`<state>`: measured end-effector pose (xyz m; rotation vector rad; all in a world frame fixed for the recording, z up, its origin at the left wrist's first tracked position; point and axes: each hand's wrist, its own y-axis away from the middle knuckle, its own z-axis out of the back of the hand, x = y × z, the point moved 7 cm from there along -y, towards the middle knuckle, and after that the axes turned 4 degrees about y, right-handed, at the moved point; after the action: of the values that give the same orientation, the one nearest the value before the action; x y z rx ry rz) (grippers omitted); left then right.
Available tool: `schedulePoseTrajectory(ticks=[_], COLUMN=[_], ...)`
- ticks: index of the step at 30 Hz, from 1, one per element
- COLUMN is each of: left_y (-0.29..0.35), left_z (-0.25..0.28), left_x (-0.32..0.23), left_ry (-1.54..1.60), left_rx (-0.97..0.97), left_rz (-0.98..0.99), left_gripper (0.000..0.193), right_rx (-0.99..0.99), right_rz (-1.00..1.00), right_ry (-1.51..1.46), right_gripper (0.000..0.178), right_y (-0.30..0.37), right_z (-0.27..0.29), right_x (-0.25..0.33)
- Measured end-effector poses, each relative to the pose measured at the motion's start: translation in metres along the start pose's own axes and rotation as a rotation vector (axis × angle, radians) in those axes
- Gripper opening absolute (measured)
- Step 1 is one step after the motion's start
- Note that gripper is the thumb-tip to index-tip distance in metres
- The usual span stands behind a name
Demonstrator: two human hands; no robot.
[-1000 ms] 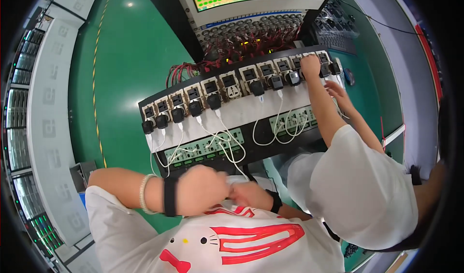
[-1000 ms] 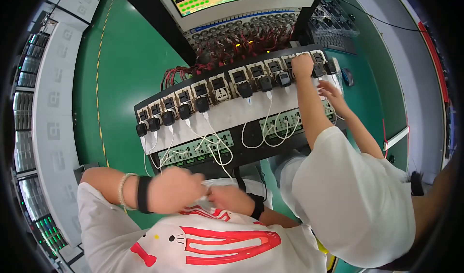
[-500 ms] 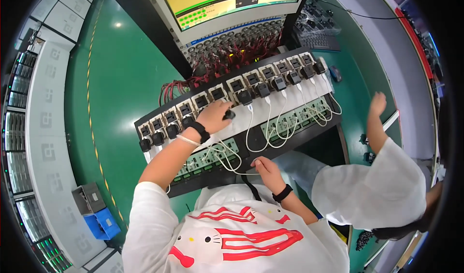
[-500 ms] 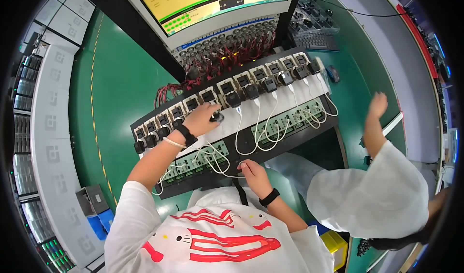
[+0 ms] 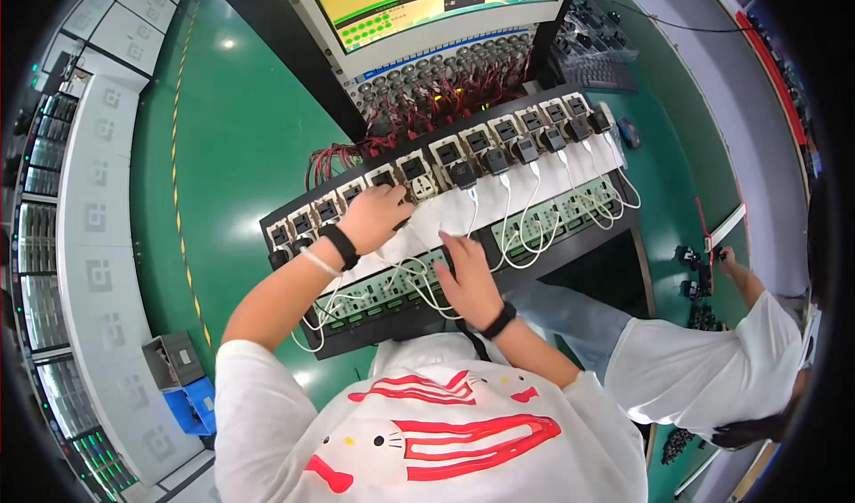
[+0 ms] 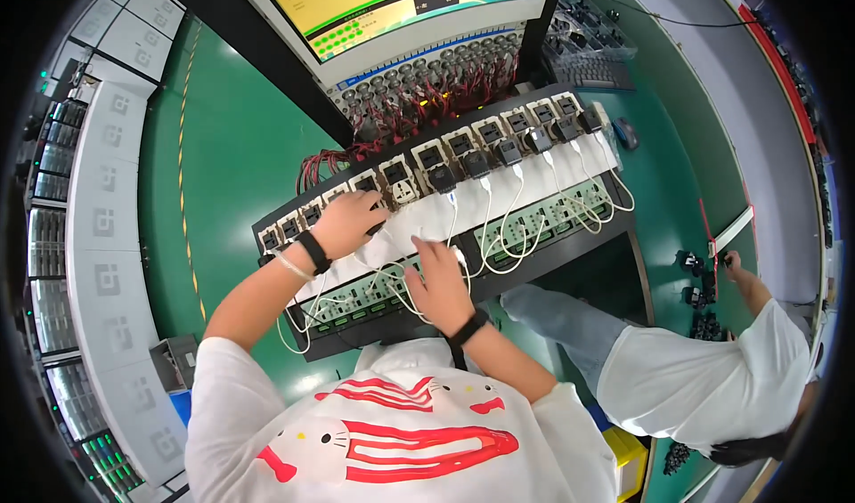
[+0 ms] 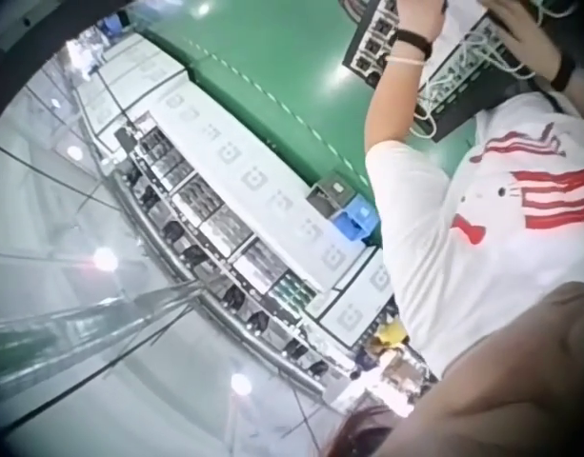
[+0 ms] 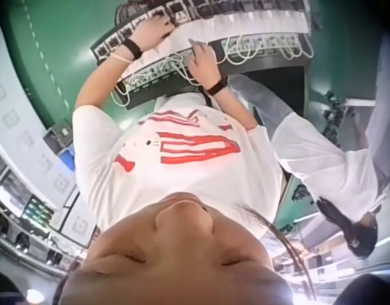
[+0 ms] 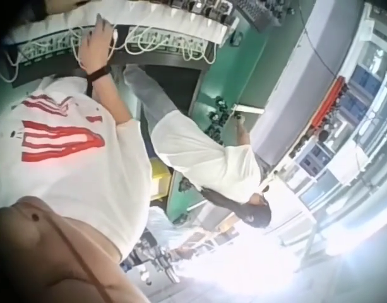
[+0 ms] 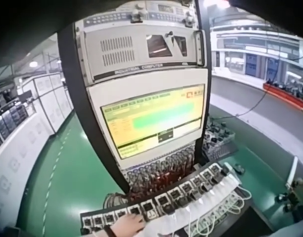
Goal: The person unplugs chargers and cables from a testing rack, carries them to a conveyor belt, and then brings a new set of chargers back to the rack to plug them in and connect the cables.
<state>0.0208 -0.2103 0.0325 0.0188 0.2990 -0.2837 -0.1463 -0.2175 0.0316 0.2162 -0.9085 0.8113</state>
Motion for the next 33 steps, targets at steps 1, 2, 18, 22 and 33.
schedulePoseTrajectory(ticks=[1, 2, 18, 22, 33], left_y=[0.002, 0.007, 0.050, 0.069, 0.149], left_z=[0.012, 0.020, 0.032, 0.031, 0.100], left_x=[-0.005, -0.011, -0.089, -0.090, -0.139], left_ry=[0.006, 0.017, 0.202, 0.236, 0.325], left_rx=[0.013, 0.026, 0.177, 0.163, 0.662], left_rz=[0.016, 0.038, 0.141, 0.258, 0.040], left_gripper=[0.020, 0.018, 0.026, 0.022, 0.020], right_rx=[-0.038, -0.067, 0.465, 0.616, 0.647], right_rz=[-0.068, -0.136, -0.013, -0.043, 0.066], right_ry=[0.079, 0.160, -0.192, -0.300, -0.387], right_gripper=[0.032, 0.025, 0.025, 0.027, 0.023], right_y=[-0.004, -0.002, 0.012, 0.021, 0.079], right_z=[-0.006, -0.008, -0.028, -0.055, -0.027], right_x=[-0.022, -0.042, 0.034, 0.046, 0.051])
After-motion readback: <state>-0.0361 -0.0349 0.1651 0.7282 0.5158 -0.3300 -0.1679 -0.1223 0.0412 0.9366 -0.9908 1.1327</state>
